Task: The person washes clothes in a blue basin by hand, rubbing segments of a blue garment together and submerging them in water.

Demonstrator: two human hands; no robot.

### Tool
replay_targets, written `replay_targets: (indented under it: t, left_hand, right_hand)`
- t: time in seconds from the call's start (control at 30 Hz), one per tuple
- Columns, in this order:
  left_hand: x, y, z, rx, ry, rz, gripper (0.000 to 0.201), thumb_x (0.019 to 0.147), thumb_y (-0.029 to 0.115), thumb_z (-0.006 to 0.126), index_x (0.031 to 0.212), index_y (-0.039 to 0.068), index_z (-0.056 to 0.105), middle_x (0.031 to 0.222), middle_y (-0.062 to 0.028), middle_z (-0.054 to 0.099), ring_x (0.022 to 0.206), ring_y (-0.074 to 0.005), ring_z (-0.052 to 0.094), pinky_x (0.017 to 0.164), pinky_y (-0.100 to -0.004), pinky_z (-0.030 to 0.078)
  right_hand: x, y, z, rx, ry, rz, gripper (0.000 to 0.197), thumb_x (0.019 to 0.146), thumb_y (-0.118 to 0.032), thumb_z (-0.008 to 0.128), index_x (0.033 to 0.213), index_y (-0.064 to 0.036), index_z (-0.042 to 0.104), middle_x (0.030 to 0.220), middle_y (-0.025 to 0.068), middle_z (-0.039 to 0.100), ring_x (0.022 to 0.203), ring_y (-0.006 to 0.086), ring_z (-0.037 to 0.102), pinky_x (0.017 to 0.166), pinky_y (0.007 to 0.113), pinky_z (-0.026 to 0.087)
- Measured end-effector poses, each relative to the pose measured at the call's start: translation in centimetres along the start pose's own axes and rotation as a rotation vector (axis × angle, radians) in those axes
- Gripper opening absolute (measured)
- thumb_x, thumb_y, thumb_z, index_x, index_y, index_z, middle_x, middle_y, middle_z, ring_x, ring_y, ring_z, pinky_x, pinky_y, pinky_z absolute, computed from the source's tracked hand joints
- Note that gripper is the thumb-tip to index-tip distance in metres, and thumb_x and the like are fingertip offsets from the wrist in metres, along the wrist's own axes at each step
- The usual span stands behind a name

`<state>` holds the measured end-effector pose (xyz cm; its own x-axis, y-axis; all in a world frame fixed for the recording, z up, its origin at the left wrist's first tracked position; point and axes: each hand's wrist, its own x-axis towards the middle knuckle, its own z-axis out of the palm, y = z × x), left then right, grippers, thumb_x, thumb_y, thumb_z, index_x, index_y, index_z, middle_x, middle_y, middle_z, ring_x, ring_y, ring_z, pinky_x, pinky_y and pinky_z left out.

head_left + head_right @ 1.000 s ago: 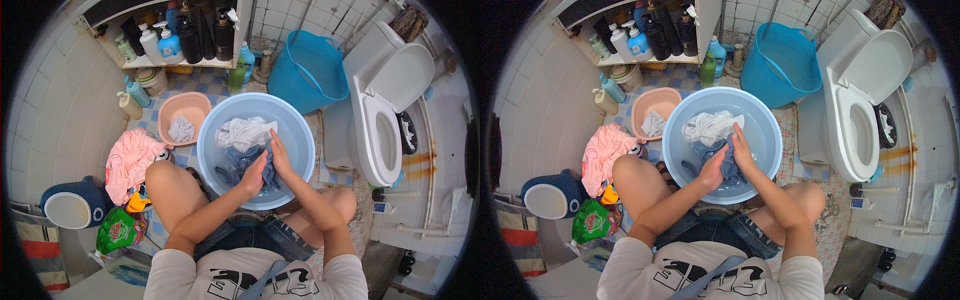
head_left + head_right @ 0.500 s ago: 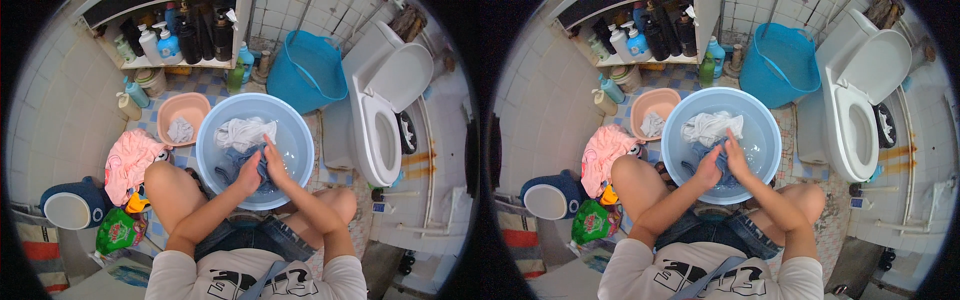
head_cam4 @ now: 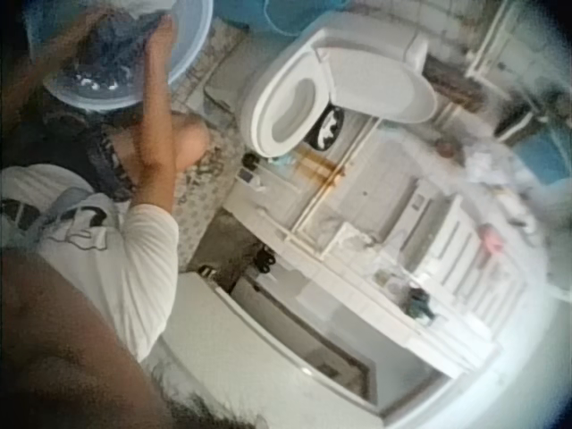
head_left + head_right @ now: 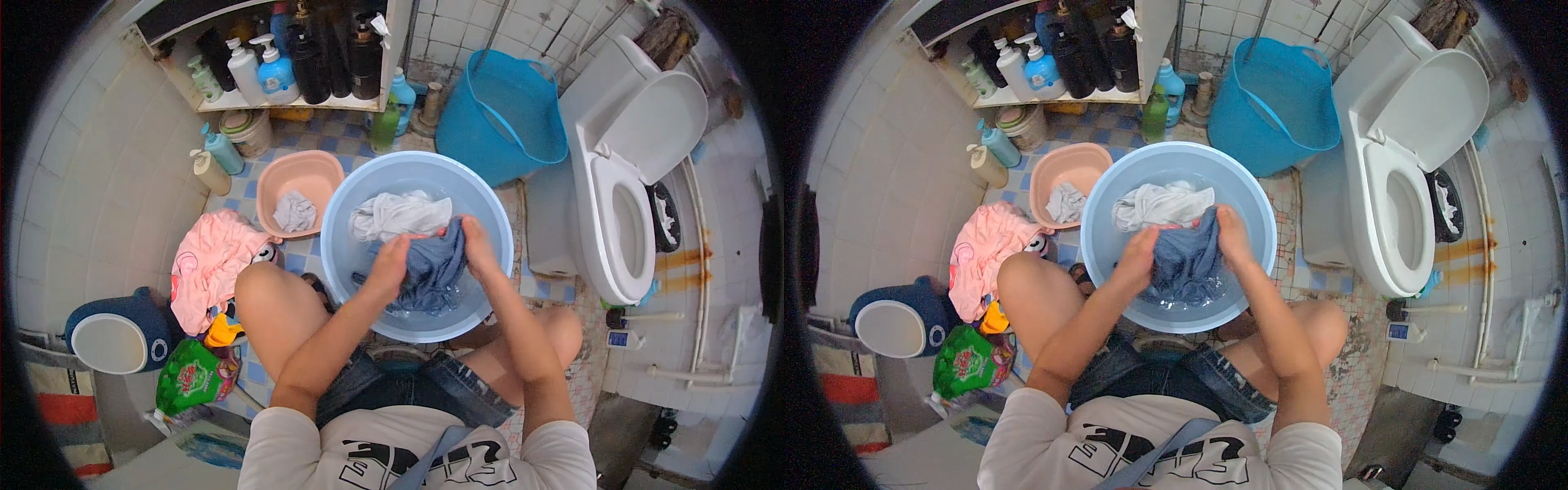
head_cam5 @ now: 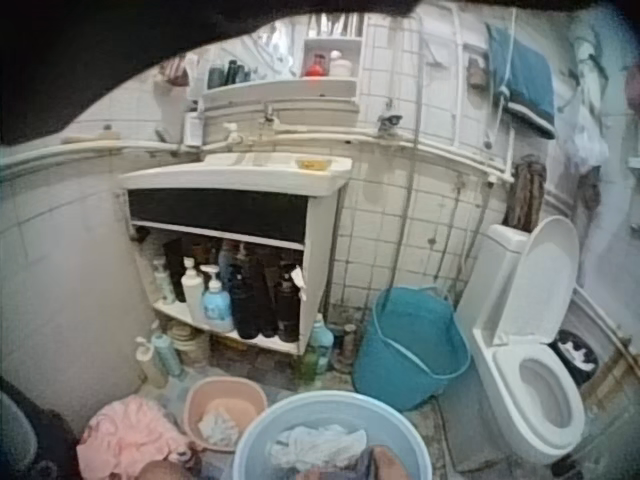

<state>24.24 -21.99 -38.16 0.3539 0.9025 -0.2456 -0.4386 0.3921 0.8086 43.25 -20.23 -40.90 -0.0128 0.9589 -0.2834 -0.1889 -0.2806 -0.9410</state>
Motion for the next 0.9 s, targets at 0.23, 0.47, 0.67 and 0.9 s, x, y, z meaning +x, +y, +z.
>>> replay_targets:
  t: [0.23, 0.47, 0.67, 0.9]
  left_hand:
    - [1.4, 1.4, -1.9, 0.390, 0.124, 0.125, 0.027, 0.086, 0.028, 0.050, 0.092, 0.002, 0.057, 0.086, -0.0065, 0.058, 0.082, -0.0144, 0.053, 0.074, -0.0273, 0.042]
    - [0.1, 3.6, -1.5, 0.907, 0.073, 0.116, 0.037, 0.072, 0.033, 0.066, 0.089, 0.001, 0.062, 0.080, -0.0120, 0.061, 0.076, -0.0183, 0.056, 0.069, -0.0277, 0.042]
    - [0.8, 5.6, -2.0, 0.256, 0.195, 0.338, 0.028, 0.085, 0.027, 0.051, 0.085, 0.000, 0.058, 0.072, 0.0002, 0.054, 0.067, -0.0085, 0.047, 0.063, -0.0222, 0.038]
    - [0.8, 7.4, -3.2, 0.155, 0.368, 0.326, 0.026, 0.089, 0.025, 0.046, 0.086, 0.001, 0.054, 0.071, 0.0026, 0.048, 0.066, -0.0053, 0.041, 0.058, -0.0200, 0.036]
  right_hand:
    - [-0.5, -3.0, -0.1, -0.071, 0.173, -0.055, 0.032, 0.092, -0.028, 0.038, 0.102, -0.0007, 0.053, 0.092, 0.0055, 0.054, 0.084, 0.0129, 0.049, 0.076, 0.025, 0.040]
    - [-2.3, -4.6, 1.8, -0.329, 0.016, -0.112, 0.029, 0.076, -0.021, 0.063, 0.096, -0.0007, 0.055, 0.081, 0.0050, 0.056, 0.069, 0.0122, 0.051, 0.063, 0.027, 0.043]
    - [-1.3, -2.8, -1.4, -0.766, -0.187, 0.051, 0.024, 0.066, -0.016, 0.072, 0.079, 0.0007, 0.062, 0.069, 0.0032, 0.059, 0.065, 0.0109, 0.052, 0.061, 0.025, 0.042]
    - [-2.0, -5.3, -1.1, -0.407, -0.266, 0.129, 0.023, 0.080, -0.018, 0.060, 0.093, 0.0010, 0.058, 0.085, 0.0013, 0.059, 0.077, 0.0088, 0.052, 0.072, 0.024, 0.042]
